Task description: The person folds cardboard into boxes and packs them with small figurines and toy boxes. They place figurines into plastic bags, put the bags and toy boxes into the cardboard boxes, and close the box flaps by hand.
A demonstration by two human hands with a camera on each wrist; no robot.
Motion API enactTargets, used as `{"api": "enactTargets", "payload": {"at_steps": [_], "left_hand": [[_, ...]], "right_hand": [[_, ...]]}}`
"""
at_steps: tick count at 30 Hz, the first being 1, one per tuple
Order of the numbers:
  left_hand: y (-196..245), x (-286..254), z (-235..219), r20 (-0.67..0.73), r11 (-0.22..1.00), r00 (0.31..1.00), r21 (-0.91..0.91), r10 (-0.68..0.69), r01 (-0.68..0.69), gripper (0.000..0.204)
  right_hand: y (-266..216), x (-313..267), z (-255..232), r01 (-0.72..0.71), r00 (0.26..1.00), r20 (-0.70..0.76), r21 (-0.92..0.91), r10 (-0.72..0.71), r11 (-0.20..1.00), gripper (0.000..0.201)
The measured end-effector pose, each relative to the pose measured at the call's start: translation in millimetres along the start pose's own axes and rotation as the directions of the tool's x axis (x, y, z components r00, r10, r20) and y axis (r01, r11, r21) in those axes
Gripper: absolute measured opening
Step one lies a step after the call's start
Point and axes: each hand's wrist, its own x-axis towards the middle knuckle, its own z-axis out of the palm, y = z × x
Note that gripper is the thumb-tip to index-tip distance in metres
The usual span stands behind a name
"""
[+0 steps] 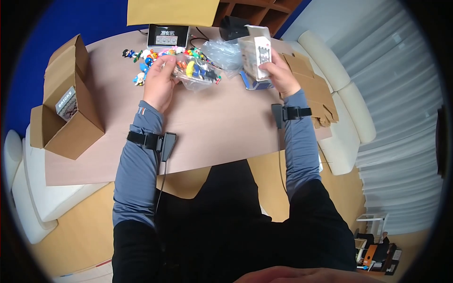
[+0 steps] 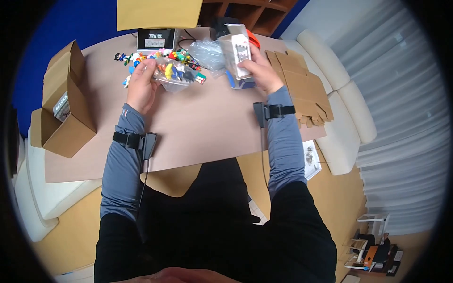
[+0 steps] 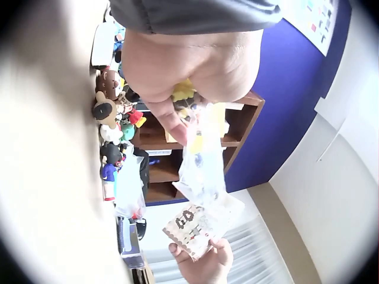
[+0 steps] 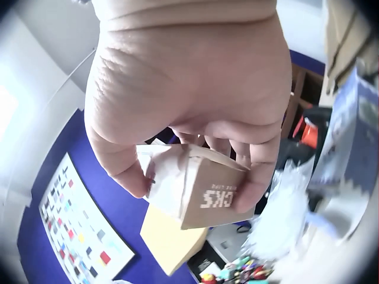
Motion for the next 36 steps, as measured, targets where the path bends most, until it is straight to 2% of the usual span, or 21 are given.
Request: {"api": "enactTargets", "payload": {"at_steps": [1,3,5,7,9,11,13,15,16,18,22,24,28,30,31,33,34,36], "left_hand": [[4.5,-0.7,1.3,-0.002,1.0,1.0,0.012,0.0,0.0,0.018],[14.8,-3.2,6.7,-0.067,0.989,0.994,-0.115,0.082,-0.089,0.019],[13.8,1.5,-0.5,-0.086,0.986,0.989,-0.101,0.123,-0.132,0.023],[15.4,2.0,-5.1,-0.167,0.985,0.971,0.049,0.172,-0.166,0.024],[15.1,-0.8,-3.5,-0.21,0.981,0.96,0.098,0.187,-0.17,0.023],[12.1,2.9,-6.8,-0.328,0.937,0.903,0.302,0.278,-0.178,0.021],[8.5,7.8,-12.3,-0.356,0.927,0.887,0.333,0.295,-0.175,0.023],[4.1,12.5,-20.1,-0.349,0.784,0.782,0.56,0.516,-0.268,0.025],[4.1,12.1,-20.1,-0.344,0.78,0.786,0.568,0.513,-0.26,0.025],[2.8,11.9,-18.3,-0.287,0.695,0.735,0.638,0.615,-0.333,0.027],[5.6,7.4,-13.7,-0.266,0.648,0.718,0.688,0.643,-0.325,0.026],[6.6,7.8,-14.8,-0.341,0.652,0.676,0.707,0.654,-0.274,0.025],[6.6,8.9,-11.3,-0.333,0.669,0.668,0.663,0.665,-0.336,0.024],[7.4,1.1,-0.1,-0.328,0.711,0.719,0.627,0.613,-0.319,0.024],[7.9,-1.8,3.5,-0.324,0.709,0.721,0.628,0.612,-0.32,0.024],[8.2,-5.3,8.6,-0.304,0.766,0.813,0.594,0.496,-0.246,0.025],[3.8,-2.9,5.3,-0.302,0.765,0.814,0.595,0.496,-0.246,0.025],[-6.9,3.5,-3.8,-0.175,0.665,0.815,0.681,0.552,-0.304,0.024]], "right_hand": [[6.0,3.4,13.6,0.003,1.0,0.001,0.012,-0.003,1.0,0.069],[17.7,9.1,47.3,-0.027,0.994,0.107,0.313,-0.007,0.949,0.064],[25.5,10.6,73.7,-0.162,0.984,0.131,0.37,0.121,0.915,0.057],[38.9,16.4,88.7,-0.276,0.957,0.198,0.389,0.213,0.879,0.05],[48.2,19.5,97.9,-0.31,0.948,0.198,0.384,0.25,0.87,0.047],[53.0,19.3,102.1,-0.343,0.938,0.189,0.381,0.29,0.859,0.044],[53.9,16.4,99.7,-0.405,0.913,0.211,0.352,0.351,0.843,0.04],[53.4,12.5,97.6,-0.414,0.908,0.224,0.368,0.353,0.833,0.038],[54.0,11.4,96.1,-0.427,0.901,0.25,0.356,0.355,0.831,0.037],[55.0,12.0,94.8,-0.44,0.89,0.286,0.332,0.356,0.834,0.038],[56.2,10.8,98.2,-0.429,0.891,0.285,0.276,0.353,0.86,0.048],[57.4,11.2,96.6,-0.429,0.89,0.292,0.281,0.35,0.858,0.047],[61.2,10.4,96.0,-0.429,0.892,0.298,0.315,0.34,0.847,0.043],[67.2,13.5,95.2,-0.429,0.889,0.313,0.307,0.336,0.849,0.042],[66.5,14.3,96.7,-0.432,0.883,0.33,0.295,0.334,0.852,0.041],[64.9,12.4,97.8,-0.422,0.889,0.327,0.312,0.321,0.851,0.041],[63.5,11.9,99.1,-0.413,0.893,0.326,0.323,0.31,0.851,0.041],[64.5,13.7,101.5,-0.386,0.906,0.307,0.325,0.29,0.863,0.041]]}}
